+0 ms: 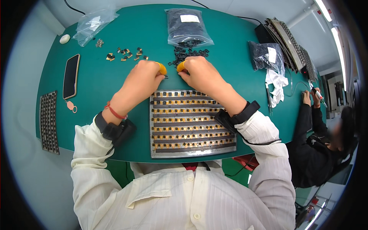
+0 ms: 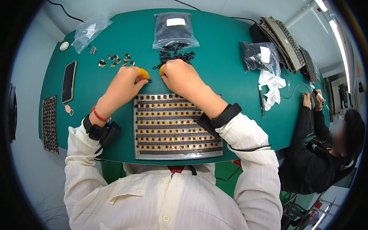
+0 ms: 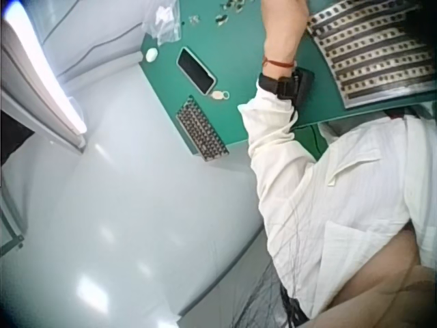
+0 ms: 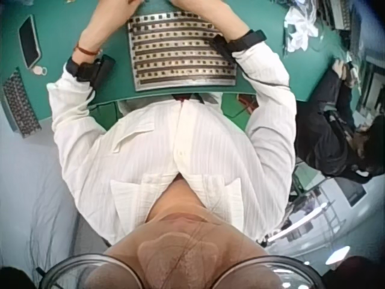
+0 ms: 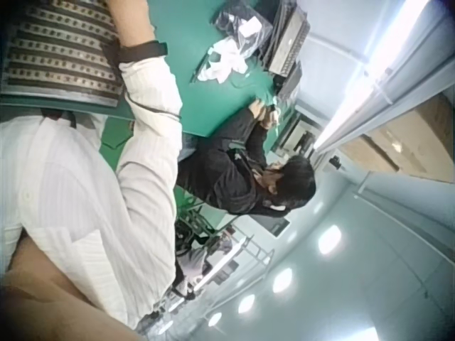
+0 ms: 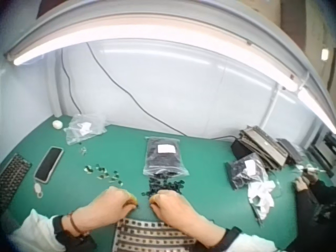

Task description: The person uses yellow finger cots to press small black components onto a metal keyboard chassis. They systematically work across the rows of the chassis, picking up parts from a pile on the green table and inserting them into the slots. A second person is visible in the background working on a similar task.

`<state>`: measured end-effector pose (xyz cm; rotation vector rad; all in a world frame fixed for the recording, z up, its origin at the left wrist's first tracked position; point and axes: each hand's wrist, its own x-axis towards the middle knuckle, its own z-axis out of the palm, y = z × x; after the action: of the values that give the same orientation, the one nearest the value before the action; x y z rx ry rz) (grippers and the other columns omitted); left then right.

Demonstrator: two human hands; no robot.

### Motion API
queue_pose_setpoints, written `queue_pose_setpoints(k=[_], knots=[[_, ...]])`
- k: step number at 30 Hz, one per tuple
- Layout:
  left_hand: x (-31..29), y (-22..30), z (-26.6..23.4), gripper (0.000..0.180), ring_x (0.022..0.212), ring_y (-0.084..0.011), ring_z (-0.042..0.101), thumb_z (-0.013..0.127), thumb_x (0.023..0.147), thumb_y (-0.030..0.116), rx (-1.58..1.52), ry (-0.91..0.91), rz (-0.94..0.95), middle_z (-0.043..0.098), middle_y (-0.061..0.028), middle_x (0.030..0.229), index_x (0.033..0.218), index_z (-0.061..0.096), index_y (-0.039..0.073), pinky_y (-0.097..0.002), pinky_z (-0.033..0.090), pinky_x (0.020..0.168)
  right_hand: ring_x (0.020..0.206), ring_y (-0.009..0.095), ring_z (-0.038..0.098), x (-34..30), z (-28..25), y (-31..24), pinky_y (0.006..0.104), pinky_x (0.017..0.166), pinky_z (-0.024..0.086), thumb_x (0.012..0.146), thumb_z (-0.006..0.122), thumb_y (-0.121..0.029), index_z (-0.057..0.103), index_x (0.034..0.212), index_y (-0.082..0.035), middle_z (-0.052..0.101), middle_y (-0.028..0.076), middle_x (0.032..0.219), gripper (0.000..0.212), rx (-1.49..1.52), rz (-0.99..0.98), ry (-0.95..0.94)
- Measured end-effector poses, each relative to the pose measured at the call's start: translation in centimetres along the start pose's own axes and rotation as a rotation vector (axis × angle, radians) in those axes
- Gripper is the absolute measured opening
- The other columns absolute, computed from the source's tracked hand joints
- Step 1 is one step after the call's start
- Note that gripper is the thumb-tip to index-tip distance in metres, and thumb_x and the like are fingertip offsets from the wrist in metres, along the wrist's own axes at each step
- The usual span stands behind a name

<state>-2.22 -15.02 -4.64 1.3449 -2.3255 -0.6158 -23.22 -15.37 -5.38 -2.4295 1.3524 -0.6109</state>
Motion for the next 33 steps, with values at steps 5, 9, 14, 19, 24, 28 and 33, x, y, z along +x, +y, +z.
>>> queue_pose_setpoints(k=[5,9,14,19,24,28,33], knots=[[0.1,-0.6,-0.3,0.019,0.077,-0.0271,0.071,0.071,0.080,0.001,-0.087,0.012,0.007,0.071,-0.0203,0.085,0.097,0.069,-0.009,-0.0332,0.056,0.071,0.079,0.037,0.068,-1.2,-1.9,-0.9,0.0438,0.074,0.055,0.077,0.071,-0.006,0.071,0.085,0.004,0.069,0.021,0.084,0.013,0.072,-0.006,-0.083],[0.4,0.6,0.1,0.016,0.077,-0.0275,0.071,0.071,0.081,0.003,-0.098,-0.046,-0.027,0.070,-0.0214,0.085,0.091,0.068,-0.009,-0.0326,0.056,0.071,0.077,0.037,0.068,-1.9,-2.1,0.1,0.0436,0.072,0.056,0.077,0.073,-0.009,0.072,0.088,0.004,0.069,0.022,0.082,0.017,0.171,0.160,-0.039],[0.6,1.0,0.5,0.018,0.070,-0.0277,0.068,0.074,0.079,0.007,0.032,-0.012,0.024,0.068,-0.0193,0.079,0.086,0.068,-0.008,-0.0338,0.054,0.064,0.075,0.038,0.068,-1.3,-1.3,-1.1,0.0435,0.070,0.056,0.076,0.074,-0.010,0.071,0.083,0.003,0.068,0.022,0.077,0.015,0.126,0.200,-0.090],[0.1,0.3,0.6,0.016,0.065,-0.0277,0.063,0.073,0.077,0.007,-0.004,0.027,0.116,0.064,-0.0155,0.074,0.083,0.068,-0.007,-0.0359,0.050,0.059,0.076,0.039,0.067,-1.3,-0.6,-1.5,0.0447,0.070,0.055,0.076,0.071,-0.005,0.070,0.079,0.004,0.066,0.024,0.075,0.011,0.114,0.147,-0.047],[-2.8,2.5,-0.2,0.014,0.066,-0.0281,0.063,0.071,0.077,0.007,-0.092,-0.107,0.147,0.062,-0.0144,0.075,0.083,0.069,-0.005,-0.0353,0.050,0.060,0.077,0.039,0.067,-1.5,-0.5,-1.2,0.0436,0.071,0.054,0.076,0.070,-0.003,0.069,0.079,0.006,0.066,0.024,0.077,0.010,0.159,0.159,-0.021],[-3.7,2.9,0.6,0.011,0.069,-0.0296,0.061,0.071,0.078,0.006,-0.020,-0.147,0.207,0.062,-0.0131,0.078,0.083,0.070,-0.003,-0.0384,0.050,0.063,0.075,0.030,0.066,-2.5,-1.2,-0.9,0.0385,0.068,0.052,0.079,0.074,-0.009,0.070,0.091,0.004,0.067,0.017,0.083,0.018,0.082,0.055,0.004],[-4.1,3.1,0.8,0.014,0.073,-0.0310,0.060,0.072,0.081,0.012,0.105,-0.118,0.238,0.063,-0.0126,0.081,0.081,0.070,-0.002,-0.0406,0.050,0.067,0.075,0.030,0.065,-6.2,-5.7,-1.8,0.0380,0.067,0.051,0.081,0.073,-0.009,0.070,0.090,0.003,0.063,0.015,0.081,0.015,0.066,0.140,0.012]])
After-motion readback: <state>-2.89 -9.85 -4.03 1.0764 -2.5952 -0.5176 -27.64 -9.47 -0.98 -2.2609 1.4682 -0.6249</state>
